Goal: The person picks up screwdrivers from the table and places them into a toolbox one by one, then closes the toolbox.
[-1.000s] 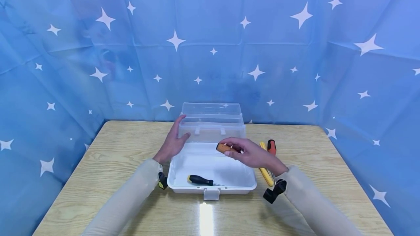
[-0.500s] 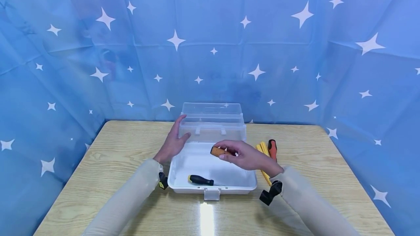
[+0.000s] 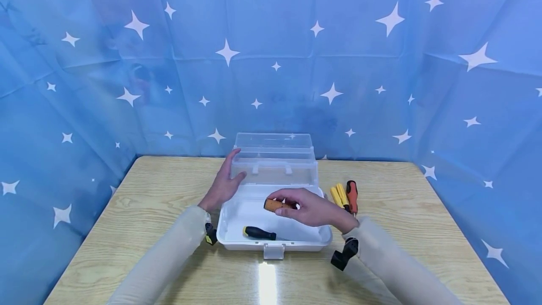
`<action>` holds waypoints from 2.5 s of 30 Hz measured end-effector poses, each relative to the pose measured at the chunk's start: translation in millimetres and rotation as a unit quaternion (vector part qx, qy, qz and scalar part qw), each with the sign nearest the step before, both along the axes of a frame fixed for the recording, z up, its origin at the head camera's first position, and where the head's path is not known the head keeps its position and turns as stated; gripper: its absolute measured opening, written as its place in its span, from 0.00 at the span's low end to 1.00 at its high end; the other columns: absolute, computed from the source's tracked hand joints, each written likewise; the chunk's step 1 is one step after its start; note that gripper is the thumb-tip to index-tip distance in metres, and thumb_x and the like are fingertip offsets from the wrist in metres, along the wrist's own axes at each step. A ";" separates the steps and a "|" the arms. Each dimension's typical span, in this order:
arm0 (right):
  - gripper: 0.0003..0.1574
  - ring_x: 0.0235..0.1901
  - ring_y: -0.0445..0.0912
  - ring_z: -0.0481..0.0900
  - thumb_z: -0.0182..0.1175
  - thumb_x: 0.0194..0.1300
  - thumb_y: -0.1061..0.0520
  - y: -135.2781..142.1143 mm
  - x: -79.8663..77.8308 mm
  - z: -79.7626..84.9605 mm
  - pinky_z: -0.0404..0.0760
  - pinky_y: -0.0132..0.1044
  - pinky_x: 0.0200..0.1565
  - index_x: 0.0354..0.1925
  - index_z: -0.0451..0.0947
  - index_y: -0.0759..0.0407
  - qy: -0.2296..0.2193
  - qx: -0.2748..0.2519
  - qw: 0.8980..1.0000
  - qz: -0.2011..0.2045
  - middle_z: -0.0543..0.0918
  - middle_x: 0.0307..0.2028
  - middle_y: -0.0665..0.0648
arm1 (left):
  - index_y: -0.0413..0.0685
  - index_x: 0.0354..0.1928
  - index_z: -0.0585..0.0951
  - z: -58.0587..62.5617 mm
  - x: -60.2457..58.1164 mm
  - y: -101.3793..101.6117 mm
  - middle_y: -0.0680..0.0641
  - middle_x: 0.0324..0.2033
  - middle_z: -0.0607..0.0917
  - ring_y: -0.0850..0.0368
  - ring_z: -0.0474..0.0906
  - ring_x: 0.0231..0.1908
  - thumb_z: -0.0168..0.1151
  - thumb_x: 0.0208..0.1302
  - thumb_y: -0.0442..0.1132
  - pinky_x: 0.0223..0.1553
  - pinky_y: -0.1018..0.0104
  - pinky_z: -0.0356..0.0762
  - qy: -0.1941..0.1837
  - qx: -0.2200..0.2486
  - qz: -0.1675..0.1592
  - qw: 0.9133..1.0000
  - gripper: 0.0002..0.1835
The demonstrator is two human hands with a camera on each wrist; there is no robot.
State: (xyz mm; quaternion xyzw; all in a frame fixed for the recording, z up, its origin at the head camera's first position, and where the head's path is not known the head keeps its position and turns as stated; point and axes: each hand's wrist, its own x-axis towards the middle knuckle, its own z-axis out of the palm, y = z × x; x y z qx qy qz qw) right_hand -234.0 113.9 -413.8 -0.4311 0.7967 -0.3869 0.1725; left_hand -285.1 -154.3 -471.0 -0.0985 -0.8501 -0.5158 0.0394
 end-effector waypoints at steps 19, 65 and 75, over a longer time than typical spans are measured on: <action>0.21 0.24 0.37 0.67 0.52 0.68 0.48 -19.9 6.9 -18.4 0.70 0.27 0.28 0.59 0.70 0.45 -0.017 0.006 0.999 0.041 0.75 0.33 0.46 | 0.73 0.70 0.50 1.3 0.2 0.7 0.56 0.72 0.50 0.52 0.44 0.71 0.52 0.68 0.42 0.68 0.43 0.49 -0.005 0.000 0.005 1.000 0.34; 0.19 0.28 0.37 0.71 0.53 0.69 0.54 -47.0 -0.3 -44.4 0.73 0.27 0.34 0.57 0.71 0.51 0.002 0.063 0.997 0.032 0.77 0.36 0.46 | 0.69 0.70 0.51 1.6 0.7 -0.3 0.55 0.72 0.51 0.50 0.46 0.71 0.51 0.68 0.40 0.66 0.41 0.51 -0.005 0.009 0.000 1.000 0.33; 0.20 0.40 0.37 0.73 0.49 0.70 0.53 -42.4 -4.4 -50.8 0.75 0.30 0.43 0.59 0.69 0.51 0.010 0.082 0.996 0.032 0.76 0.41 0.46 | 0.67 0.70 0.51 1.7 -0.8 0.3 0.55 0.72 0.51 0.52 0.46 0.71 0.52 0.68 0.41 0.67 0.42 0.50 0.001 0.007 -0.002 1.000 0.33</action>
